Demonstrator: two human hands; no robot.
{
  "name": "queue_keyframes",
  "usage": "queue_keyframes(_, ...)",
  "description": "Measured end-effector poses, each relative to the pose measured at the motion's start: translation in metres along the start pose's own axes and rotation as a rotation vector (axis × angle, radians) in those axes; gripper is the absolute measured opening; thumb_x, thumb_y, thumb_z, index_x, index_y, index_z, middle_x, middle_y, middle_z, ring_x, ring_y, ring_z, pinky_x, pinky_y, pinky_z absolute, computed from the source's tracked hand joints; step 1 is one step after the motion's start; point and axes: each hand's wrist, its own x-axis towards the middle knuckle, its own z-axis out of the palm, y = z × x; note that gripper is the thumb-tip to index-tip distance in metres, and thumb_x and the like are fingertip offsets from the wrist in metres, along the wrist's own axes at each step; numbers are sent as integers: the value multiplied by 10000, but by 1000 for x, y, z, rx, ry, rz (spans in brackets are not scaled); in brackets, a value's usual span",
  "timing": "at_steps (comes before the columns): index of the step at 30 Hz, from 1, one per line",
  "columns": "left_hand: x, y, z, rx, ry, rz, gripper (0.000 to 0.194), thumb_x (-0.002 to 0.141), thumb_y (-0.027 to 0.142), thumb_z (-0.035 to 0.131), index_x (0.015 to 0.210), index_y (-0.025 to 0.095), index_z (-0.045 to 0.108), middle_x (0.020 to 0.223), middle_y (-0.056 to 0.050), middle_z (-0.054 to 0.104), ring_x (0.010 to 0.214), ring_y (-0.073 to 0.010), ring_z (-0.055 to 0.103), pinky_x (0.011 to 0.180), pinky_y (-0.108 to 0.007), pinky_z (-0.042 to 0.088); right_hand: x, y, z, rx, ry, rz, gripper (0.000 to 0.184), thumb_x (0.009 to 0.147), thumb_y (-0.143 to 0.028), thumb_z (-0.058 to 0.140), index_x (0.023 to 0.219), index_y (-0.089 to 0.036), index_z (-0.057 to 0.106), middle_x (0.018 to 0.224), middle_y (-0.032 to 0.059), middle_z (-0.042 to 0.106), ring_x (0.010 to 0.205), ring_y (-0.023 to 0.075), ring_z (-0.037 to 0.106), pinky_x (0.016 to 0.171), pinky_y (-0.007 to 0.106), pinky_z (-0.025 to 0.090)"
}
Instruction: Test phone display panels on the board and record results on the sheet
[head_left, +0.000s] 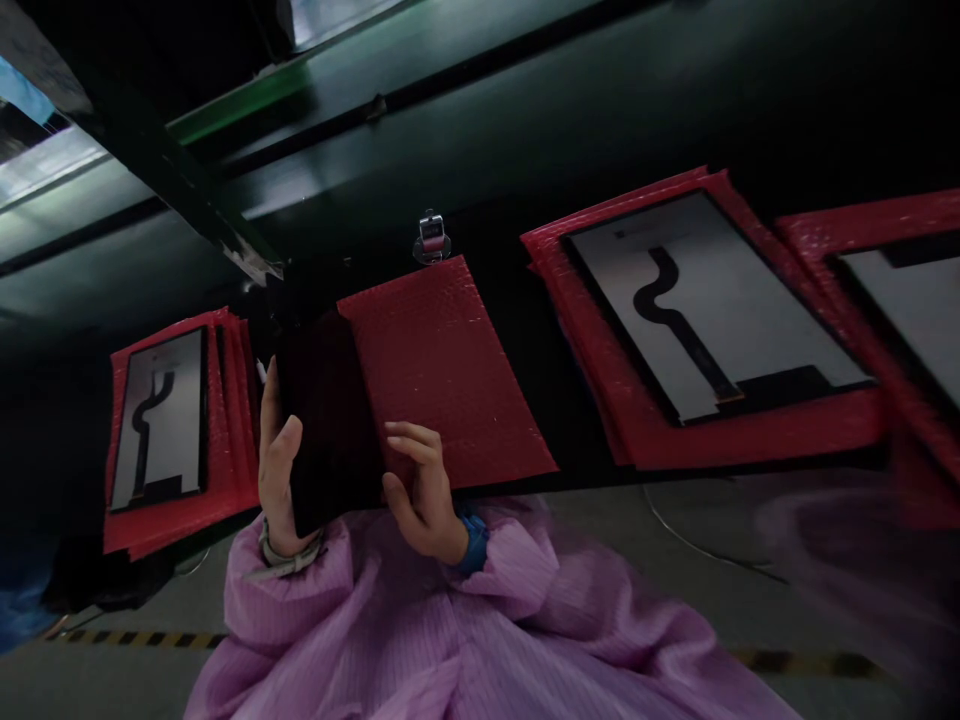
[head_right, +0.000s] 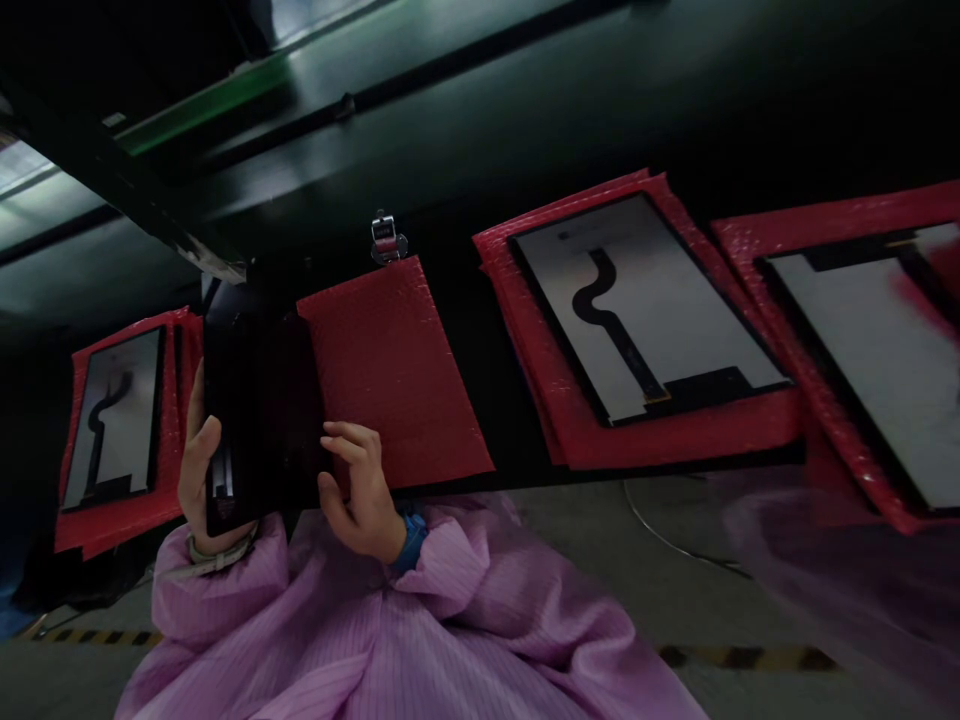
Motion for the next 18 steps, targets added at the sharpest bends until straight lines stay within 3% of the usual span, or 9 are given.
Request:
queue_keyframes(4, 0, -1, 0, -36, -21, -2, 495, 950, 420, 556, 1444, 396, 562, 1600, 79, 439, 1557, -231, 263, 1303, -425, 189, 0, 0, 0, 13, -3, -3, 428, 937, -172, 477, 1351, -271, 430, 1302, 111, 571, 1221, 256, 555, 999, 512, 514)
queue_keyframes(18, -1, -3, -2, -47, -20, 0, 520, 950, 430, 564, 1466, 366, 543, 1615, 84, 417, 1565, -221, 237, 1302, -384, 176, 4, -1, 0, 40, 13, -18, 412, 934, -140, 479, 1323, -275, 461, 1264, 97, 580, 1170, 238, 563, 967, 471, 523)
